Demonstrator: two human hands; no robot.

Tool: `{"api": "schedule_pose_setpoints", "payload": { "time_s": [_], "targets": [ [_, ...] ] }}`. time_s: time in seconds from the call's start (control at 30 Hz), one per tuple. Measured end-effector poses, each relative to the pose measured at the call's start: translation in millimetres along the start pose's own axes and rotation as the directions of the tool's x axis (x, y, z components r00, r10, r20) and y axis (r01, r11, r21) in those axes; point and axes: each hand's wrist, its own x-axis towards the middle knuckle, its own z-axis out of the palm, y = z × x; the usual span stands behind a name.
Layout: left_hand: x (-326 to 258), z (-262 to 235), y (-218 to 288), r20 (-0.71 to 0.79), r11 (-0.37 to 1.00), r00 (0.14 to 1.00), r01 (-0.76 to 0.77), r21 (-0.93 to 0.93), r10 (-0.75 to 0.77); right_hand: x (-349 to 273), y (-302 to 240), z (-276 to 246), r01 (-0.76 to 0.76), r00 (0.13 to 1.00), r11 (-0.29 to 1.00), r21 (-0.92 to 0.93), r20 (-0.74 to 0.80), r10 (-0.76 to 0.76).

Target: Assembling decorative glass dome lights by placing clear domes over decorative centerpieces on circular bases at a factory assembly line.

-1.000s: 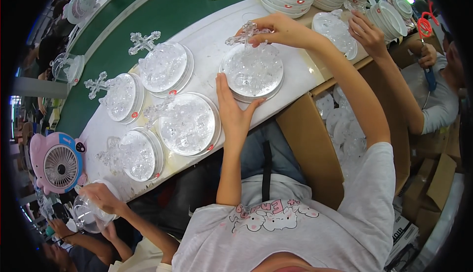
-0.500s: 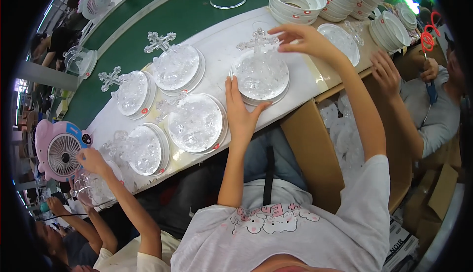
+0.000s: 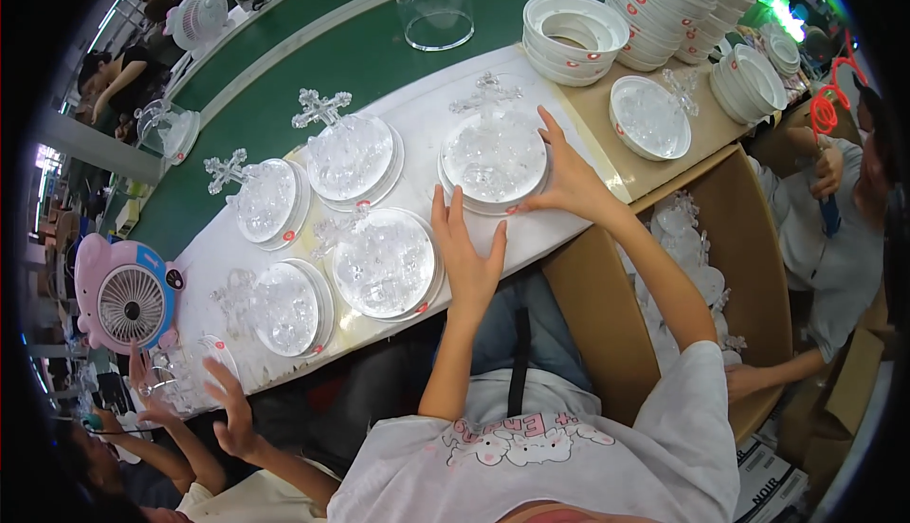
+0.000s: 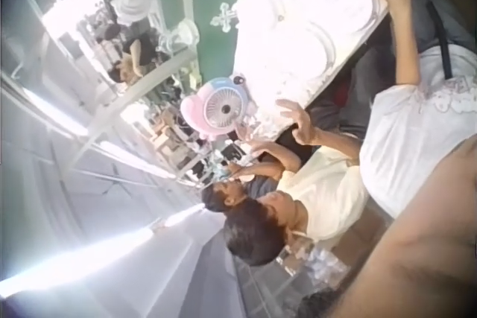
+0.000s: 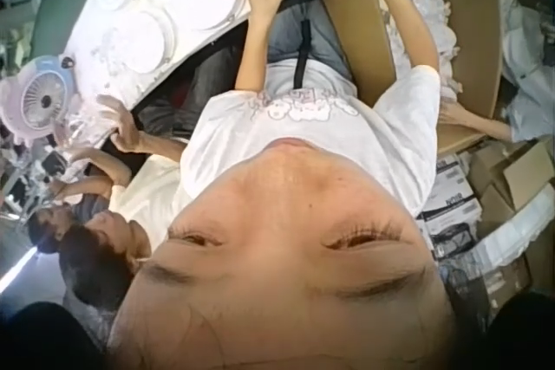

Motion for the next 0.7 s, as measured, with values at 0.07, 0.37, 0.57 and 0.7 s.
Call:
{"api": "schedule_pose_setpoints", "payload": {
  "time_s": [0.07,0.37,0.57,0.7],
  "targets": [
    [-0.3,-3.4,-4.2,-0.046,0.999,0.999,-0.007,0.043,0.009,13.4,4.0,3.4,0.029,0.999,0.999,-0.014,-0.02,-0.029],
    [-0.9,0.2,-1.8,-0.043,0.998,0.999,0.03,-0.059,-0.033,69.8,10.2,20.5,-0.034,0.988,0.995,-0.094,-0.15,0.02],
    [-0.4,-4.7,-2.3,0.001,0.994,0.998,0.058,-0.095,-0.058,72.9,-4.8,34.1,-0.058,0.992,0.995,-0.082,-0.117,0.048],
    [-0.1,-5.0,-3.4,0.008,0.993,0.998,0.059,-0.101,-0.058,67.8,-2.7,31.9,-0.019,0.999,0.998,-0.06,-0.048,0.016]
  ]
}}
